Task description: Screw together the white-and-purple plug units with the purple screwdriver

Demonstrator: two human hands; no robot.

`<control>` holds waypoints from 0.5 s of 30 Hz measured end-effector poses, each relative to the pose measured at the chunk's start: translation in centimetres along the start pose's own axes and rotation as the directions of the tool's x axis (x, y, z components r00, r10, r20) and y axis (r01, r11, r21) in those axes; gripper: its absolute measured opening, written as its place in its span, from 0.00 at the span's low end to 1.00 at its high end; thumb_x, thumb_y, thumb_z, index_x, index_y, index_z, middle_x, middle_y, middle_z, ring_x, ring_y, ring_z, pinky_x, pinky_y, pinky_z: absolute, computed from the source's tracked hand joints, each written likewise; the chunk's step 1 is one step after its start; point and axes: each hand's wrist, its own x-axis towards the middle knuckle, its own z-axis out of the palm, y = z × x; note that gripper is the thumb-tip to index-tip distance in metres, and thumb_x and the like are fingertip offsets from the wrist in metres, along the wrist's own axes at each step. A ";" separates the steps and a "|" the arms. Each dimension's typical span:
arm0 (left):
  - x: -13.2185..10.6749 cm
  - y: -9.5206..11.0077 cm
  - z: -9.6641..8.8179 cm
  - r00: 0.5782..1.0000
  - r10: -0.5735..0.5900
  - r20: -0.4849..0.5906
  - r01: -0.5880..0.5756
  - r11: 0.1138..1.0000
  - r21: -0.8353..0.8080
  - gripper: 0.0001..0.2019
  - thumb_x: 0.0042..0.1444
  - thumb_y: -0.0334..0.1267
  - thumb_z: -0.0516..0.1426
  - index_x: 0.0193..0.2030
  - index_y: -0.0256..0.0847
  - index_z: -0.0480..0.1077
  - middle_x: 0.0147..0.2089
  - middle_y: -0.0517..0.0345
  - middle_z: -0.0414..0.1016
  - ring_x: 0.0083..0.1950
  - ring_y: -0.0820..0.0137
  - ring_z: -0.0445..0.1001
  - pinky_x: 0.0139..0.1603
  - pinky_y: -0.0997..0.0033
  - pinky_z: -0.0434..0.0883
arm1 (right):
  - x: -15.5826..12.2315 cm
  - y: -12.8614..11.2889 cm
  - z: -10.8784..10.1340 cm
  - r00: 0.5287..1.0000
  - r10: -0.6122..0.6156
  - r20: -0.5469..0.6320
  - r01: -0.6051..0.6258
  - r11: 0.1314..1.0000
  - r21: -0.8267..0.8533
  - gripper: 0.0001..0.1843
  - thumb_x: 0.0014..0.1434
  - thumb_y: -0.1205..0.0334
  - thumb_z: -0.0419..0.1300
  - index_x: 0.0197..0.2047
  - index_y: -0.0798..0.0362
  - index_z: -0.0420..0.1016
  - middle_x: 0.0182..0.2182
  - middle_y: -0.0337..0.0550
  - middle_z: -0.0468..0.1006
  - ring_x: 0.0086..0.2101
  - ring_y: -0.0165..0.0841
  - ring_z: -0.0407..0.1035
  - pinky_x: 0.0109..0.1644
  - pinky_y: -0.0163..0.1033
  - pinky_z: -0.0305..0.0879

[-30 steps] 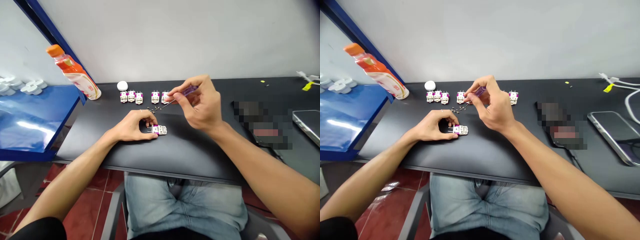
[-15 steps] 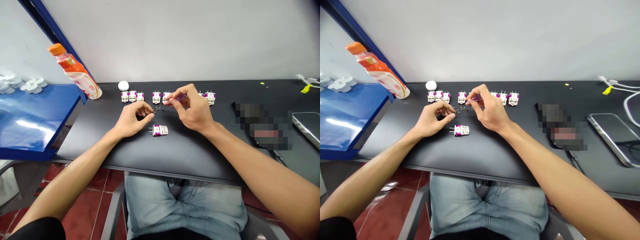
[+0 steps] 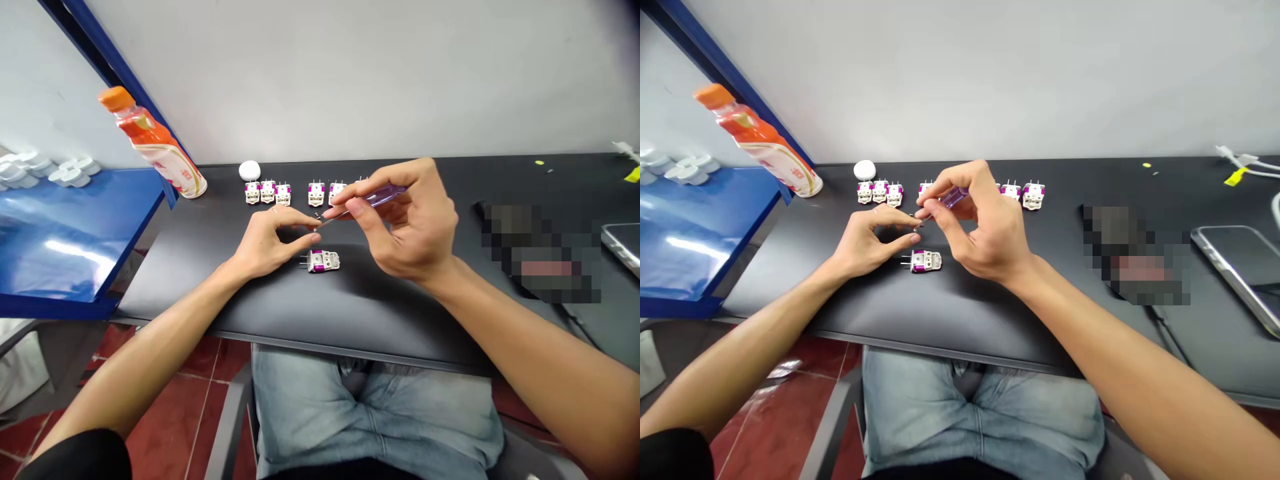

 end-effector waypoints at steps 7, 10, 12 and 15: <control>-0.1 0.3 0.0 1.000 0.015 -0.001 -0.015 0.999 0.031 0.10 0.68 0.47 0.68 0.41 0.44 0.86 0.41 0.53 0.89 0.44 0.60 0.82 0.53 0.57 0.78 | 0.2 -0.3 0.1 0.999 0.043 0.005 -0.043 0.999 0.026 0.05 0.79 0.59 0.62 0.56 0.44 0.72 0.46 0.37 0.84 0.42 0.32 0.88 0.46 0.41 0.91; -0.1 0.4 0.0 0.998 0.062 -0.014 -0.061 0.996 0.062 0.09 0.68 0.45 0.67 0.40 0.45 0.85 0.40 0.54 0.89 0.44 0.61 0.82 0.54 0.57 0.79 | 0.3 -0.4 0.2 0.997 0.078 0.023 -0.078 0.997 0.008 0.06 0.79 0.55 0.62 0.55 0.44 0.71 0.44 0.37 0.85 0.41 0.33 0.87 0.46 0.41 0.91; -0.1 0.4 0.1 0.994 0.104 -0.025 -0.102 0.991 0.089 0.08 0.68 0.43 0.67 0.39 0.45 0.84 0.40 0.55 0.88 0.44 0.61 0.82 0.55 0.57 0.78 | 0.4 -0.5 0.2 0.997 0.073 0.030 -0.074 0.997 0.023 0.06 0.79 0.56 0.62 0.55 0.44 0.71 0.43 0.36 0.85 0.40 0.32 0.87 0.46 0.39 0.90; -0.1 0.6 0.3 0.988 0.149 -0.025 -0.144 0.979 0.145 0.07 0.68 0.41 0.65 0.38 0.45 0.83 0.39 0.55 0.88 0.42 0.62 0.81 0.56 0.56 0.77 | 0.6 -0.7 0.0 0.996 0.067 0.062 -0.070 0.997 0.043 0.07 0.79 0.60 0.61 0.58 0.44 0.71 0.44 0.36 0.85 0.39 0.31 0.87 0.46 0.38 0.89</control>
